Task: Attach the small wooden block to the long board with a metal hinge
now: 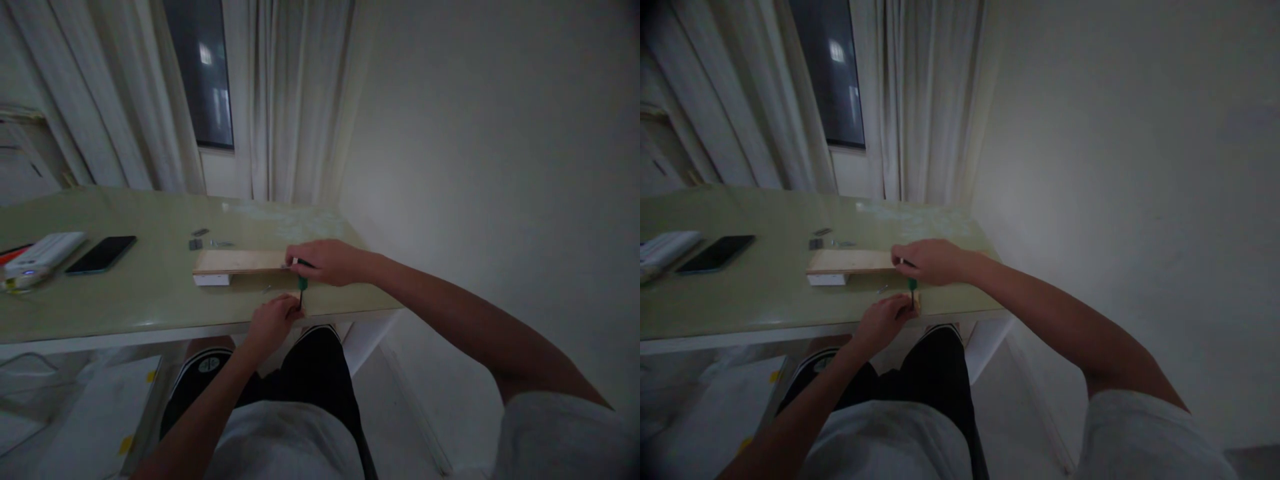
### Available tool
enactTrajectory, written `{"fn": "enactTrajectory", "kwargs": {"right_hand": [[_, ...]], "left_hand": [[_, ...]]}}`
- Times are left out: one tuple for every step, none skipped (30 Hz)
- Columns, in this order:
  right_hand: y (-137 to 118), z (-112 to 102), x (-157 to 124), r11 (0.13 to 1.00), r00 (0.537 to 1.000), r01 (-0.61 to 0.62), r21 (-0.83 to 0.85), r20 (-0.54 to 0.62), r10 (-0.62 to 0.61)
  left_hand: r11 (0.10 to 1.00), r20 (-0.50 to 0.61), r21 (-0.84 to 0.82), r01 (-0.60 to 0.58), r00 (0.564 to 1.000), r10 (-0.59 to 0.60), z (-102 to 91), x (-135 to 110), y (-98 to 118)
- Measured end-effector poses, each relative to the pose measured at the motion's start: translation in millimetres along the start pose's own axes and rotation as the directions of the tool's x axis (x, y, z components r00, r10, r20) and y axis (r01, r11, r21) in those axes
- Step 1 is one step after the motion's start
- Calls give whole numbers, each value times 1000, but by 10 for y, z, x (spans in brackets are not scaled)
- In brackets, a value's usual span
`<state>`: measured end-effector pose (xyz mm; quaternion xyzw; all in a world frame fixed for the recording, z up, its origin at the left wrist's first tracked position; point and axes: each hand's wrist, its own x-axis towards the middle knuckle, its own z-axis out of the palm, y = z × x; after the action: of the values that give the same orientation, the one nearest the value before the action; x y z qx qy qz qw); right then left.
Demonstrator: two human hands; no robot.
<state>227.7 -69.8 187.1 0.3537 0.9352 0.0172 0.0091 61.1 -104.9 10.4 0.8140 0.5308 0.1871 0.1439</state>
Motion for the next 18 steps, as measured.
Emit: {"fn": "enactTrajectory", "kwargs": {"right_hand": [[-10,-10,-4,1000,1000,28,7,6,-28],[-9,-15,-1,1000,1000,24,4,6,-24],[0,-13,12,1000,1000,-8,-8,2,8],[17,-5,33,998,998,-60,-27,-6,60],[37,7,58,992,993,-116,-46,-15,116],[54,21,83,985,987,-160,-60,-24,159],[66,32,103,982,984,-179,-67,-31,177],[68,38,113,982,985,-174,-67,-33,172],[61,37,113,987,989,-149,-62,-29,147],[47,29,102,993,995,-104,-51,-19,103],[29,15,83,999,999,-41,-30,-4,40],[11,-2,60,1000,1000,25,-6,12,-24],[-4,-19,39,997,997,73,15,23,-74],[-12,-32,25,995,995,96,28,27,-97],[-13,-39,19,996,996,88,27,25,-88],[-8,-38,24,999,999,49,15,16,-50],[2,-31,37,1000,1000,-11,-8,3,11],[14,-20,56,997,997,-76,-33,-11,75]], "left_hand": [[1000,-2,1,7,1000,-7,1,-3,2],[1000,-2,0,11,1000,-11,2,-6,2],[1000,0,-1,12,1000,-12,1,-8,1],[1000,4,-4,9,1000,-9,-1,-9,-1],[1000,10,-7,2,1000,-2,-3,-8,-4],[1000,16,-10,-4,1000,5,-6,-6,-8],[1000,21,-13,-10,1000,10,-9,-1,-11],[1000,23,-15,-13,1000,13,-11,4,-14],[1000,23,-17,-11,1000,11,-12,10,-15],[1000,20,-18,-5,1000,6,-12,16,-16],[1000,16,-18,3,1000,-3,-10,21,-15],[1000,11,-18,11,1000,-11,-8,25,-14],[1000,5,-18,16,1000,-16,-6,26,-12],[1000,1,-19,20,1000,-20,-4,26,-11],[1000,-3,-20,21,1000,-21,-3,24,-10],[1000,-5,-22,19,1000,-19,-3,21,-9],[1000,-4,-25,14,1000,-15,-3,18,-10],[1000,0,-27,8,1000,-8,-5,16,-11]]}}
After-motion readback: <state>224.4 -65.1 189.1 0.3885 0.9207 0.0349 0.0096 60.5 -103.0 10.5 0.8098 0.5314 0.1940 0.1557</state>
